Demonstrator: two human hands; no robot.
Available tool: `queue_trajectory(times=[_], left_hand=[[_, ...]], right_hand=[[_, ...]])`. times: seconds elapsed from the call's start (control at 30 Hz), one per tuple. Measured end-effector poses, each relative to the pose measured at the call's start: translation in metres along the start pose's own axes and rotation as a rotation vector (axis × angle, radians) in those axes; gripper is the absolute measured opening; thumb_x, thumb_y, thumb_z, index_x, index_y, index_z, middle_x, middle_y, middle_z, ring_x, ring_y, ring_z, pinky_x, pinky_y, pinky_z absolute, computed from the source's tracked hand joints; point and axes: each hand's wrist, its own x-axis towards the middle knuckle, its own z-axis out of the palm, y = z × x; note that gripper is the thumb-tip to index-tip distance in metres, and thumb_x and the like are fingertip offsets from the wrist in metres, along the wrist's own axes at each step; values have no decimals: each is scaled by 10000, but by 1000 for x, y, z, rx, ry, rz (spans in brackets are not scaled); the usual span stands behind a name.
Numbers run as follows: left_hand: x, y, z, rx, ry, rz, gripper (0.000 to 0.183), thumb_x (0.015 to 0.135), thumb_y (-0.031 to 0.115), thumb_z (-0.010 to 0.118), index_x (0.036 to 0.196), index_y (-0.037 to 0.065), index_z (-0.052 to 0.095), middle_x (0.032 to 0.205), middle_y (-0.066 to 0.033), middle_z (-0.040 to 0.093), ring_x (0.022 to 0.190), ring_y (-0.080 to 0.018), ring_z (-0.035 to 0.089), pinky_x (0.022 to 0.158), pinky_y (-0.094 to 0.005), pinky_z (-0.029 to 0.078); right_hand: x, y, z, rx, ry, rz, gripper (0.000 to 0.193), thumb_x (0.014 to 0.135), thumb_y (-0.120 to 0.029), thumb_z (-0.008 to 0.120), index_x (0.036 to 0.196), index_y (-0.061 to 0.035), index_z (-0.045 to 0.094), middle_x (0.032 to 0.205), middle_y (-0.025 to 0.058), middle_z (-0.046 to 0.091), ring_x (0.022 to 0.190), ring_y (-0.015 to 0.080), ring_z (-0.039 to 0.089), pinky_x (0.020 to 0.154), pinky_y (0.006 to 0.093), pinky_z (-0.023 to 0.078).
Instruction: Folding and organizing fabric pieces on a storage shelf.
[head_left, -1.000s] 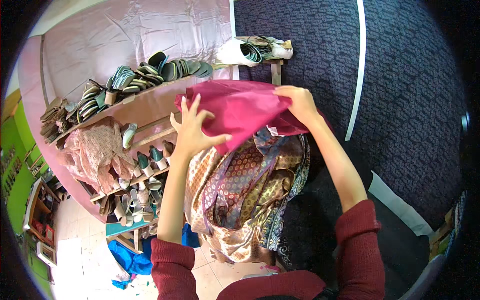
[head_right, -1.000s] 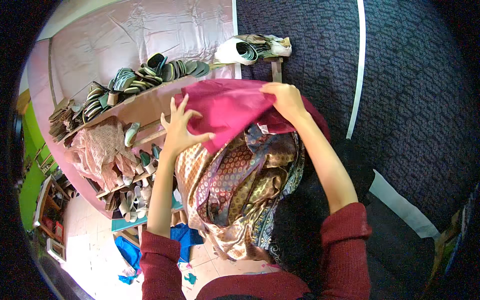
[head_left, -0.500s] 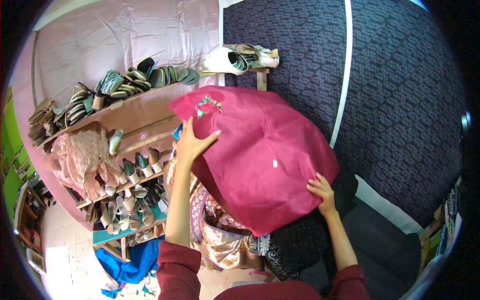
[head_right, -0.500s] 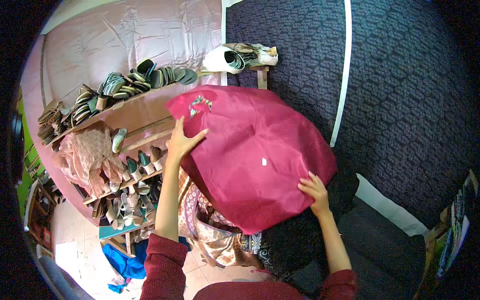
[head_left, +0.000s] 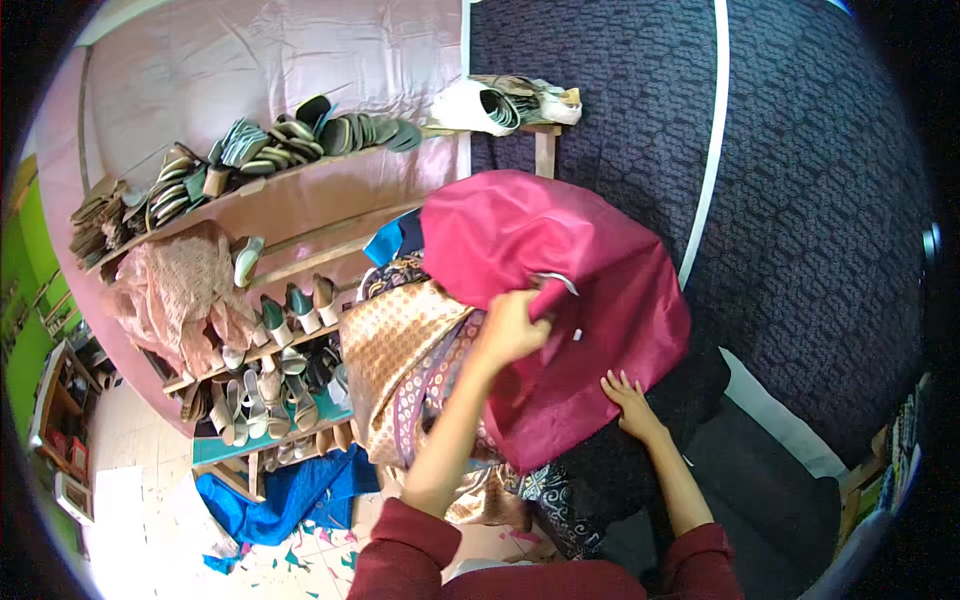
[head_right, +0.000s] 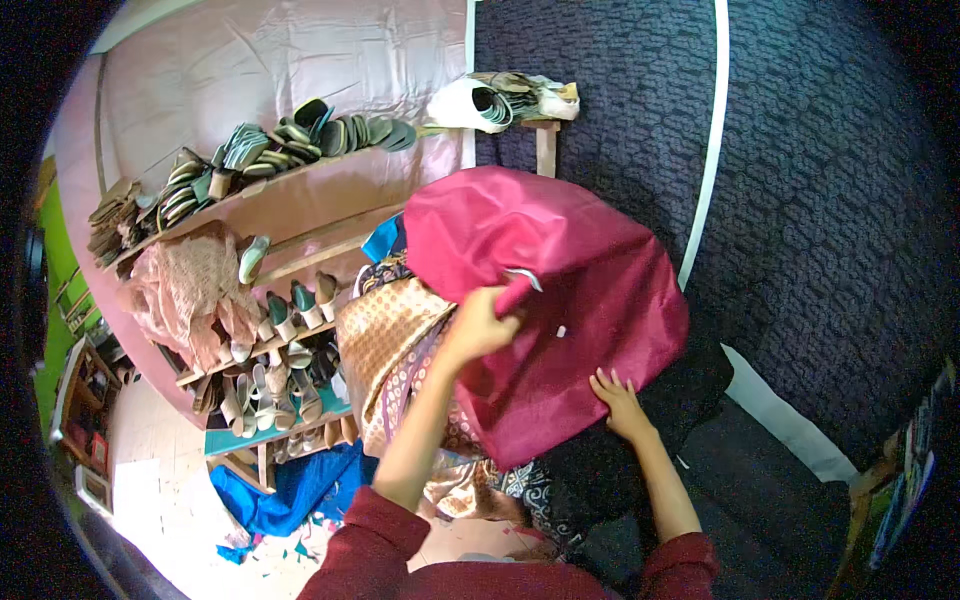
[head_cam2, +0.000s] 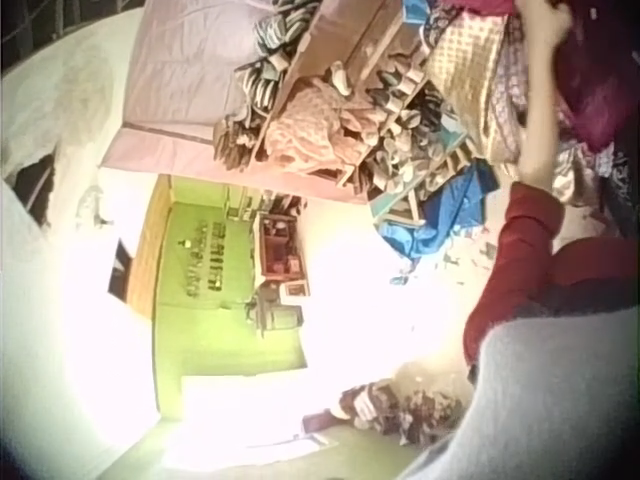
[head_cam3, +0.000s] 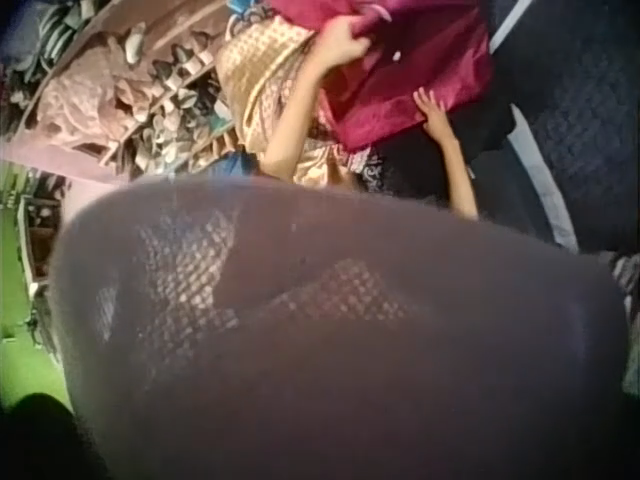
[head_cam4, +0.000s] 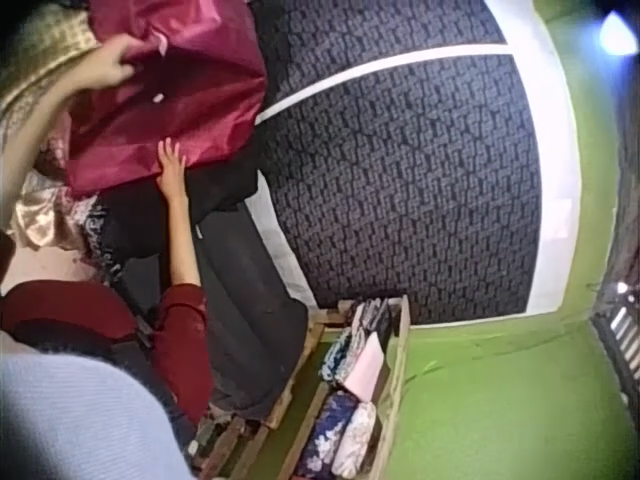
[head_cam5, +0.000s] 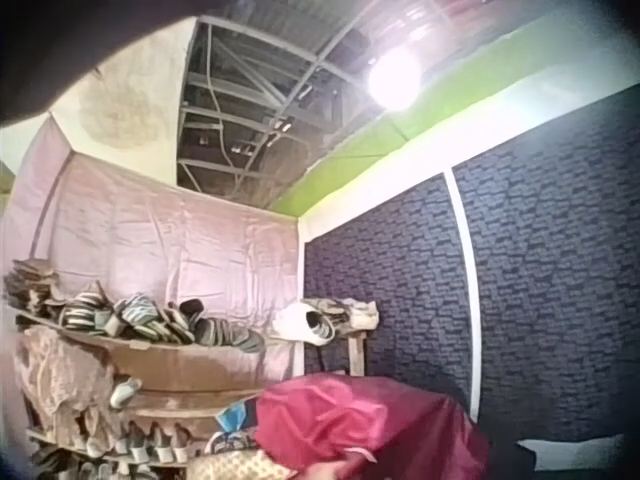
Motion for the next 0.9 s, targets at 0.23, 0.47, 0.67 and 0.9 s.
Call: queue_trajectory(times=[0.23,0.47,0.67,0.9], left_hand=[[-68,48,105,576,-125,64,432,672,52,524,1087,-65,539,647,-152,610,623,-313,615,904,-572,300],[-129,-21,202,1068,-79,122,344,762,169,497,1025,-17,618,770,-119,635,823,-259,596,891,-515,350],[-138,12,232,1259,-477,37,323,778,190,490,1017,12,615,1045,-173,604,935,-313,570,817,-498,407],[-172,-8,196,606,-30,126,486,724,121,474,1188,-25,479,997,-164,584,861,-264,586,720,-351,467]], right_hand=[[-18,35,-93,631,498,268,443,639,74,422,1043,23,598,1113,158,584,1132,260,498,1015,347,303],[38,-149,-166,-14,523,-350,691,658,-353,696,1259,-113,452,1356,124,373,1303,333,251,1047,515,169],[79,-159,-119,-387,263,-483,891,555,-526,712,1330,-251,369,1432,56,261,1340,308,155,981,679,27],[57,-122,-101,-342,341,-521,171,643,-287,688,703,-132,646,793,-30,599,1122,185,453,988,543,222]])
